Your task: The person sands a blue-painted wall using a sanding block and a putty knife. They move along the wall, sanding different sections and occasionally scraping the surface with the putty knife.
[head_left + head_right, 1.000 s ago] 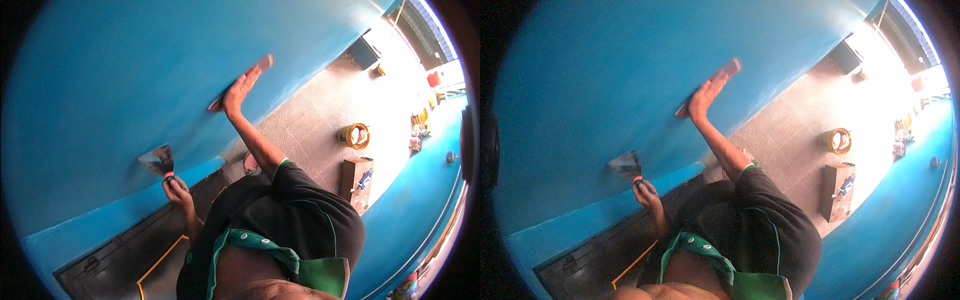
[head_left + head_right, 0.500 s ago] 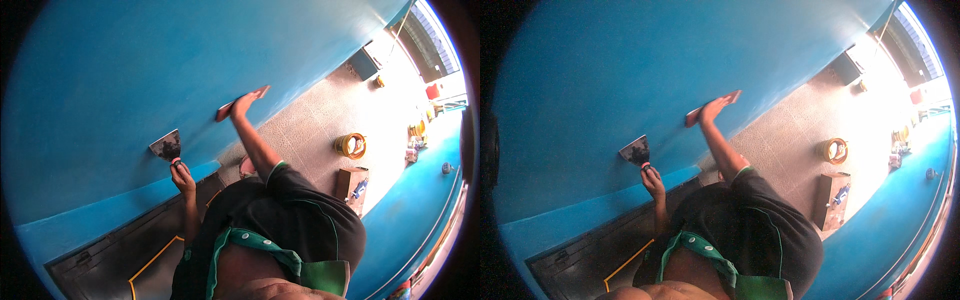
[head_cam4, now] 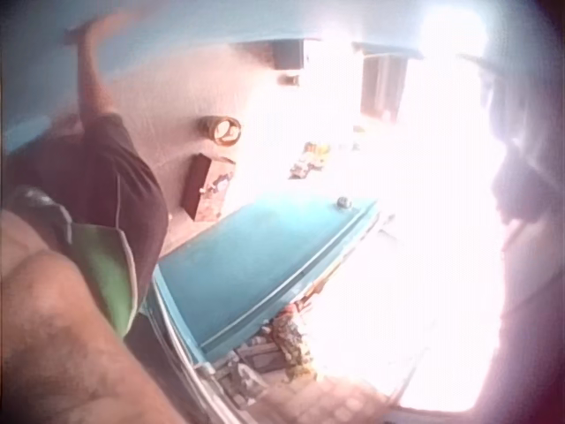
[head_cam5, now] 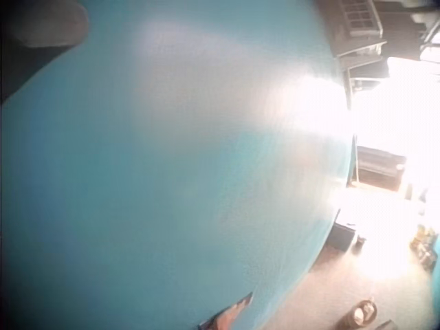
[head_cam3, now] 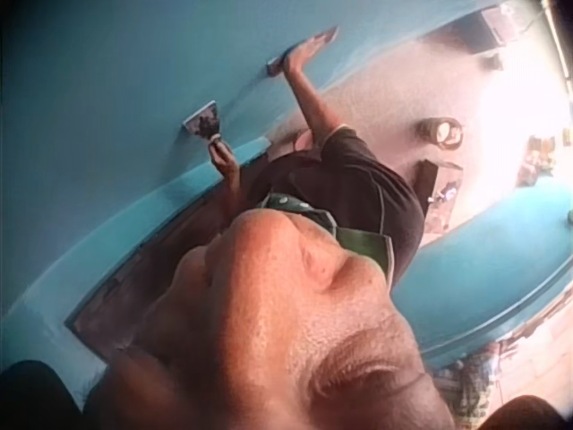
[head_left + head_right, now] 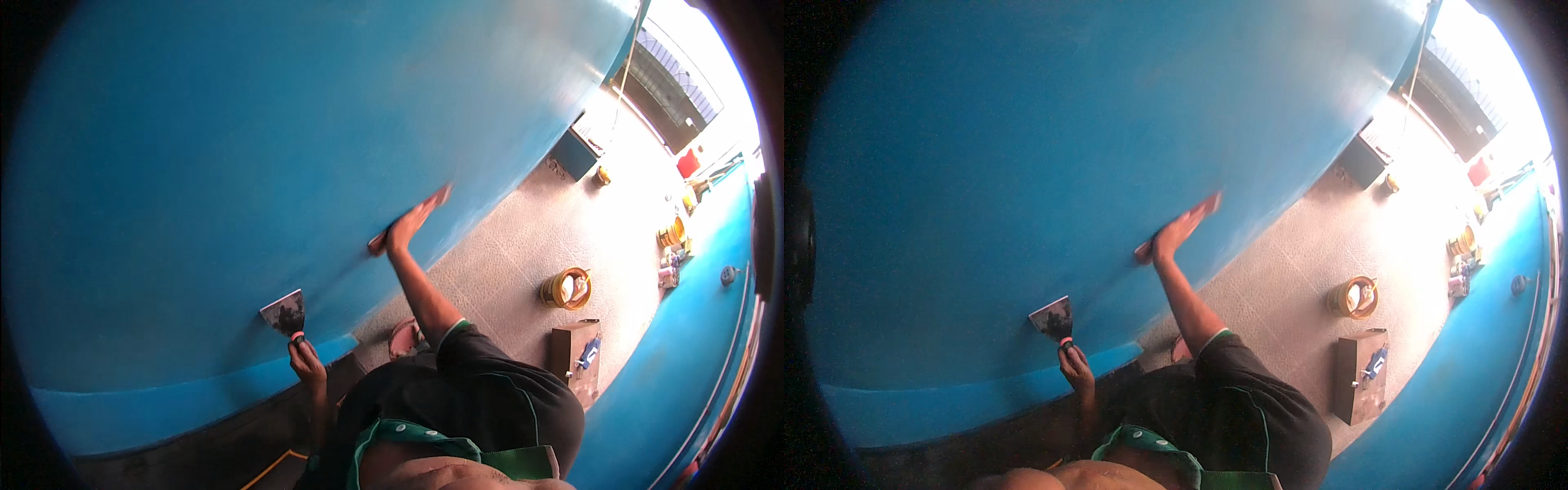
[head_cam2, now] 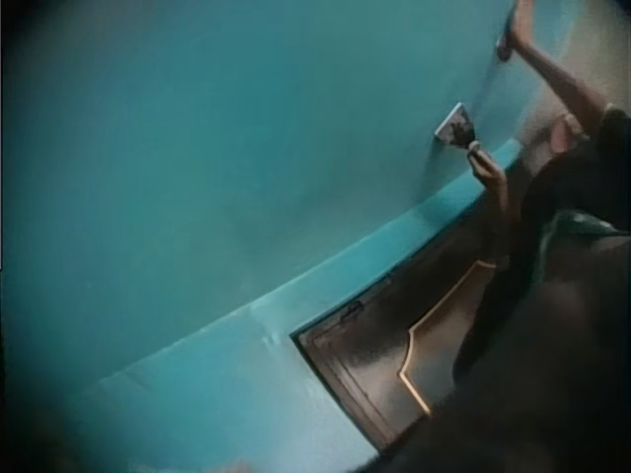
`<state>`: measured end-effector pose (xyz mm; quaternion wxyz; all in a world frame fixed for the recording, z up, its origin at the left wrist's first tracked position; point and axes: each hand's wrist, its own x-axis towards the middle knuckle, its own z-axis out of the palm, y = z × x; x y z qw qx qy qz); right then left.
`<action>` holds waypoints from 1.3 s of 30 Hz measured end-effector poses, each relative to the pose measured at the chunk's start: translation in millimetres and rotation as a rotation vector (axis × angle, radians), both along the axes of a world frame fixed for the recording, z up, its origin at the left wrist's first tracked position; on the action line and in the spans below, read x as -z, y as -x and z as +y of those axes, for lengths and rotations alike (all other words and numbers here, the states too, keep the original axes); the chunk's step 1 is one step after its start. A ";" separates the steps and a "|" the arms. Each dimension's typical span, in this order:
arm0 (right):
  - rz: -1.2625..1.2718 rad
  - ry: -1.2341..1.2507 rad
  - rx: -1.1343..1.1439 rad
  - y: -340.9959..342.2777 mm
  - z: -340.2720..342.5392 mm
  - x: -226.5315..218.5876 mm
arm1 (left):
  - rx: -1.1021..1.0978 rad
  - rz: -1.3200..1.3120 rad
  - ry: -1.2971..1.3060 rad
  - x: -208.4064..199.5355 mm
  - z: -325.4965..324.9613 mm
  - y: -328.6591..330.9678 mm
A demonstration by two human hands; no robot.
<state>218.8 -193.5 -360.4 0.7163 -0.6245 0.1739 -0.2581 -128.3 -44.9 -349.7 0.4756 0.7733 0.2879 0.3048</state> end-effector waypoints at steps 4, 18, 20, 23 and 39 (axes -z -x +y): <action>0.166 0.006 -0.082 35.4 33.0 44.7 | 0.014 0.074 0.017 -8.0 -0.5 3.0; 0.022 -0.210 0.010 -43.5 -39.4 66.5 | 0.028 0.133 -0.079 4.5 13.1 15.9; 0.234 -0.306 -0.044 8.8 2.6 104.5 | 0.072 0.079 0.002 -13.6 4.5 7.8; 0.154 -0.064 -0.088 42.7 35.6 69.1 | 0.068 0.081 -0.050 -9.3 10.1 5.0; 0.055 -0.025 0.091 -73.2 -57.9 29.5 | 0.070 0.101 -0.002 -14.7 4.7 9.6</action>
